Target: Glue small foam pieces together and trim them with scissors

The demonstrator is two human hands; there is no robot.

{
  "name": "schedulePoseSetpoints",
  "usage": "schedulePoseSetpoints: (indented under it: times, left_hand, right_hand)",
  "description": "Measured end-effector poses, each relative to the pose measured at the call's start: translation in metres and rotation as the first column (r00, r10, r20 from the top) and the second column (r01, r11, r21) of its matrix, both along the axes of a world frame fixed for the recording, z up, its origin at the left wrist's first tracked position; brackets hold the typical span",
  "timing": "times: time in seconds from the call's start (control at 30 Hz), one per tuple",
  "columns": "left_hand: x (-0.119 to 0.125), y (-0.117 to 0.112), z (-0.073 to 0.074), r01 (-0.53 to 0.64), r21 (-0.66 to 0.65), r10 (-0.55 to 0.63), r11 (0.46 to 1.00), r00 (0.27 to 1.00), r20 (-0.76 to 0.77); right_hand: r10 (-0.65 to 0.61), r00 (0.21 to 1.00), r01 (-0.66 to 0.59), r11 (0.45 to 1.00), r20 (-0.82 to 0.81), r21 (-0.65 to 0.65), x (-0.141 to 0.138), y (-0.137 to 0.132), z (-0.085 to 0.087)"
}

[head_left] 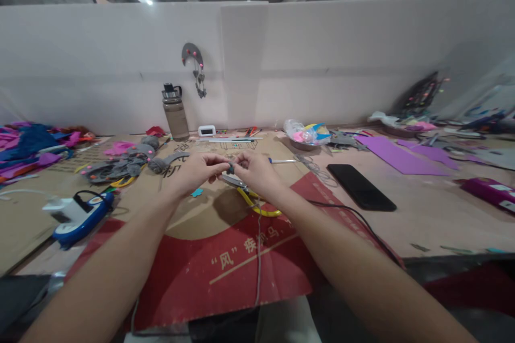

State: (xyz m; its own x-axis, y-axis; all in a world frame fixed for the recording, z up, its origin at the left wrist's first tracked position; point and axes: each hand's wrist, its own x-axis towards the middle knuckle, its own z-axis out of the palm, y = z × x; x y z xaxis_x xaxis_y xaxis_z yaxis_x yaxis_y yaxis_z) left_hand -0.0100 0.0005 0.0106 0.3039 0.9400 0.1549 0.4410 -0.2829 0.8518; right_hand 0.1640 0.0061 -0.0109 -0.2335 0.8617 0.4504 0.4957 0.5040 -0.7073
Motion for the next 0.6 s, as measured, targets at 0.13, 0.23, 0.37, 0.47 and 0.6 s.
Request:
schedulePoseSetpoints:
  times: [0.13, 0.23, 0.37, 0.47, 0.6]
  left_hand:
    - [0.004, -0.001, -0.003, -0.013, -0.006, 0.013, 1.000, 1.000, -0.025]
    - [0.007, -0.003, -0.003, -0.072, -0.001, 0.072, 0.997, 0.997, 0.021]
    - [0.008, -0.002, -0.003, -0.180, 0.084, 0.164, 0.980, 0.972, 0.168]
    - [0.005, 0.000, -0.003, -0.232, 0.142, 0.193, 0.962, 0.950, 0.244]
    - [0.000, 0.004, -0.003, -0.304, 0.195, 0.244, 0.933, 0.928, 0.281]
  right_hand:
    - [-0.018, 0.999, 0.014, 0.995, 0.040, 0.095, -0.003, -0.004, 0.000]
    - [0.017, 0.999, -0.015, 0.996, -0.030, 0.093, -0.005, -0.005, -0.003]
    - [0.046, 0.996, -0.041, 0.997, -0.078, 0.070, -0.009, -0.003, -0.010]
    - [0.050, 0.997, -0.047, 0.997, -0.059, 0.054, -0.010, -0.004, -0.012]
    - [0.165, 0.986, -0.163, 0.984, -0.018, 0.068, -0.009, -0.009, -0.007]
